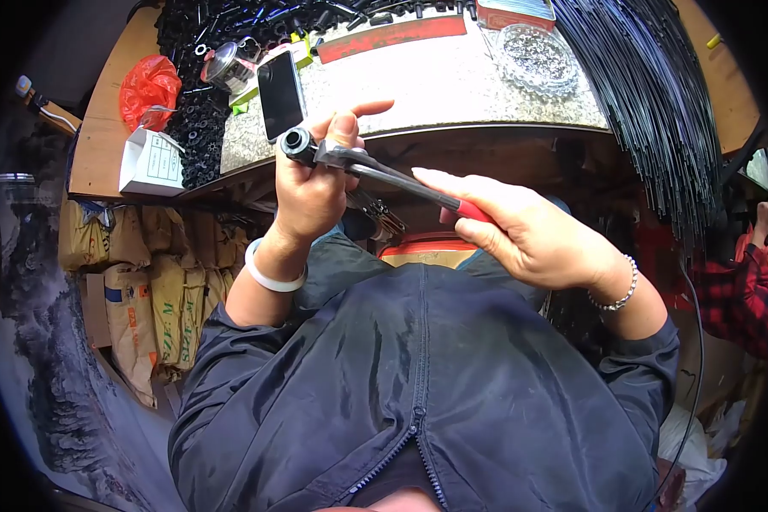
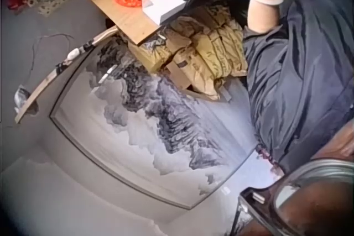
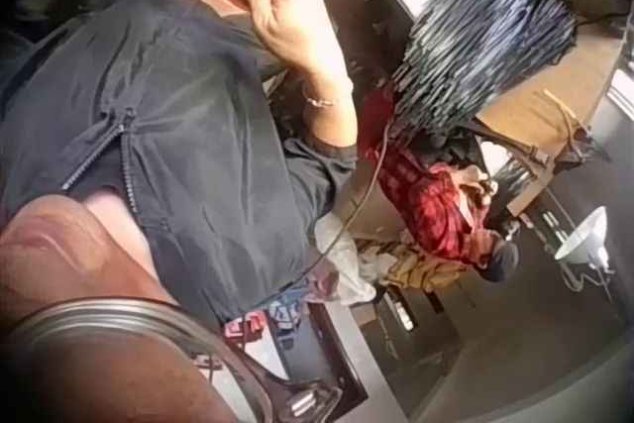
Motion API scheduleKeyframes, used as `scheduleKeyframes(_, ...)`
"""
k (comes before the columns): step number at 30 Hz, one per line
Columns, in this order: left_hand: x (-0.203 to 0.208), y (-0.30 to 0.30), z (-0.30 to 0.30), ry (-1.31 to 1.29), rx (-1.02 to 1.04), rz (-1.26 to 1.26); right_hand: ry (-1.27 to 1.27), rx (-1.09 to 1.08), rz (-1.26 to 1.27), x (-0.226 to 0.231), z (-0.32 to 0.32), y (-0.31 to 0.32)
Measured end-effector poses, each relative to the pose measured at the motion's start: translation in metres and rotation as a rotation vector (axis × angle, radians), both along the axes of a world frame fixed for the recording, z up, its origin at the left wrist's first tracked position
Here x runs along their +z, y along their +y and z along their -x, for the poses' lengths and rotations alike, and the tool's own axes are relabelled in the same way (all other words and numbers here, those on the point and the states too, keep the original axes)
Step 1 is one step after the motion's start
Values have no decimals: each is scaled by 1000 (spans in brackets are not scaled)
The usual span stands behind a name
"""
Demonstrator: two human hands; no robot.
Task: Assembling and crimping wire bundles using a jig and hand tools.
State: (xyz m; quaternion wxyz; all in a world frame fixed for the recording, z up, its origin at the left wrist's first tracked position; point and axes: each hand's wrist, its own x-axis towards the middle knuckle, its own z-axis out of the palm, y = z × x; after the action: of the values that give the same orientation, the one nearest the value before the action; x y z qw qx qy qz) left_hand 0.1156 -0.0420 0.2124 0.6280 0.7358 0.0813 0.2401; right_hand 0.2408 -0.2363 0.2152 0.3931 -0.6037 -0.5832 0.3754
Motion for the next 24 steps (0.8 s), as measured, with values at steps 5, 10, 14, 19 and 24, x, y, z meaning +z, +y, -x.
scheduleKeyframes(5,-3,2,0,-17,1,-82,49,25,2,5,-10,-2)
scheduleKeyframes(10,-9,0,-2,-37,-12,-54,217,-31,135,7,-9,-1)
scheduleKeyframes(14,-15,-2,-7,-30,5,-70,351,-205,215,-18,6,0)
scheduleKeyframes(19,-27,-4,-14,-106,90,1,-47,-397,-199,-54,-11,13)
scheduleKeyframes(24,-7,-1,-7,-63,4,158,-808,-794,9,-57,-128,16)
